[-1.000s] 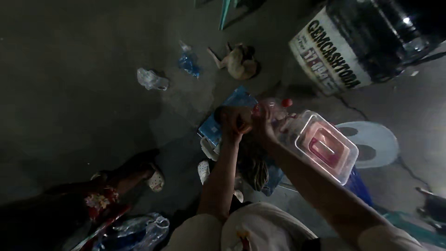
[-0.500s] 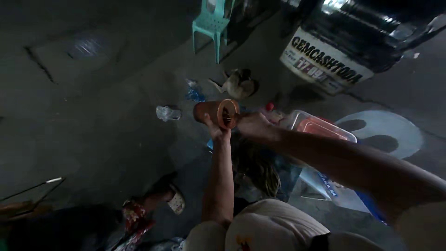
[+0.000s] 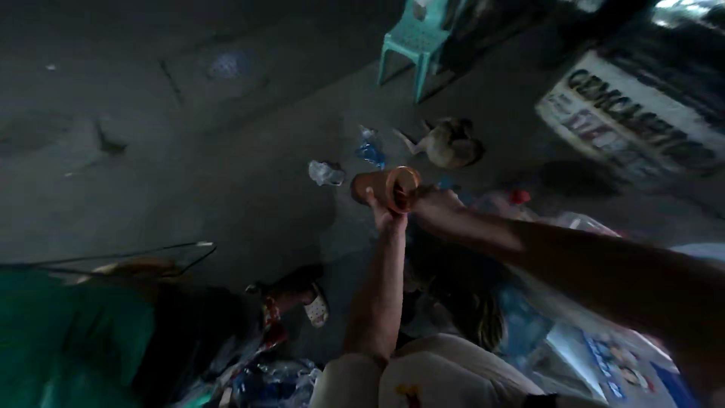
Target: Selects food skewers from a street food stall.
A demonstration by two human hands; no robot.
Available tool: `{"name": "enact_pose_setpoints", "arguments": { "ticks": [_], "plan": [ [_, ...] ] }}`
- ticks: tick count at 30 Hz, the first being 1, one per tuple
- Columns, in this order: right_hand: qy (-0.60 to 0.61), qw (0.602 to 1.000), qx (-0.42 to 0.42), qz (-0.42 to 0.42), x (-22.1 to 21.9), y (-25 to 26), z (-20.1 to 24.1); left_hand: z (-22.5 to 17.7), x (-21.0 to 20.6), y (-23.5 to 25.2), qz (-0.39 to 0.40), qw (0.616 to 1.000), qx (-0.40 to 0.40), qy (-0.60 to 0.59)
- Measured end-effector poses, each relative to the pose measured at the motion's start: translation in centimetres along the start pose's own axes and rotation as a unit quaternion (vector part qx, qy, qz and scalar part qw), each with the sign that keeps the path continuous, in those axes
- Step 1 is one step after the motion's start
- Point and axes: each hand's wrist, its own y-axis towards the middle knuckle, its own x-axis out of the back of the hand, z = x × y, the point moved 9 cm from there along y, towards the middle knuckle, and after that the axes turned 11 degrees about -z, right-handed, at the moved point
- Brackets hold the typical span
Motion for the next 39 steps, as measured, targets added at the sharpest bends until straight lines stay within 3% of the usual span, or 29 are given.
{"name": "enact_pose_setpoints", "arguments": {
  "ticks": [6,8,12,14,16,18,20,21,24,27,29,31,34,39],
  "plan": [
    [-0.010,0.993,0.070,0.098,0.1,3.0,6.8,-7.5,0.5,1.7,-0.033,0.997,-0.053,-0.045],
    [-0.011,0.995,0.087,0.038,1.8,5.4,9.1,-11.3,-0.1,1.4,-0.072,0.992,-0.093,-0.034],
    [-0.084,0.974,0.168,-0.129,5.6,12.0,13.7,-18.2,-0.9,2.8,-0.074,0.986,-0.142,-0.044],
    [-0.112,0.968,0.203,-0.097,7.6,14.3,16.0,-21.5,-1.7,3.4,-0.100,0.982,-0.151,-0.046],
    [-0.077,0.980,0.180,-0.019,9.2,17.0,18.0,-24.8,-2.3,5.3,-0.126,0.977,-0.164,-0.056],
    [0.049,0.990,0.118,0.067,9.7,21.3,19.7,-28.0,-2.7,8.2,-0.126,0.976,-0.168,-0.064],
    [0.225,0.965,0.032,0.128,8.9,27.0,20.5,-31.7,-3.4,11.1,-0.142,0.967,-0.203,-0.052],
    [0.254,0.957,0.032,0.137,9.5,29.5,21.6,-33.8,-4.1,12.6,-0.131,0.966,-0.215,-0.060],
    [0.019,0.968,0.244,0.050,13.0,33.9,28.0,-39.8,-5.6,15.7,-0.128,0.961,-0.224,-0.100],
    [-0.147,0.918,0.367,-0.037,15.9,36.7,35.0,-46.3,-6.3,18.3,-0.141,0.948,-0.237,-0.161],
    [-0.149,0.919,0.365,-0.028,17.2,39.1,38.9,-50.7,-6.1,19.6,-0.130,0.936,-0.258,-0.201],
    [-0.055,0.946,0.314,0.051,18.0,42.0,42.7,-55.4,-5.6,20.9,-0.123,0.921,-0.287,-0.231],
    [0.080,0.945,0.276,0.153,17.6,47.1,50.1,-62.9,-3.2,22.7,-0.151,0.895,-0.328,-0.260],
    [-0.128,0.862,0.489,-0.032,17.7,50.5,64.5,-76.2,1.0,24.9,-0.145,0.871,-0.347,-0.315]
  ]
}}
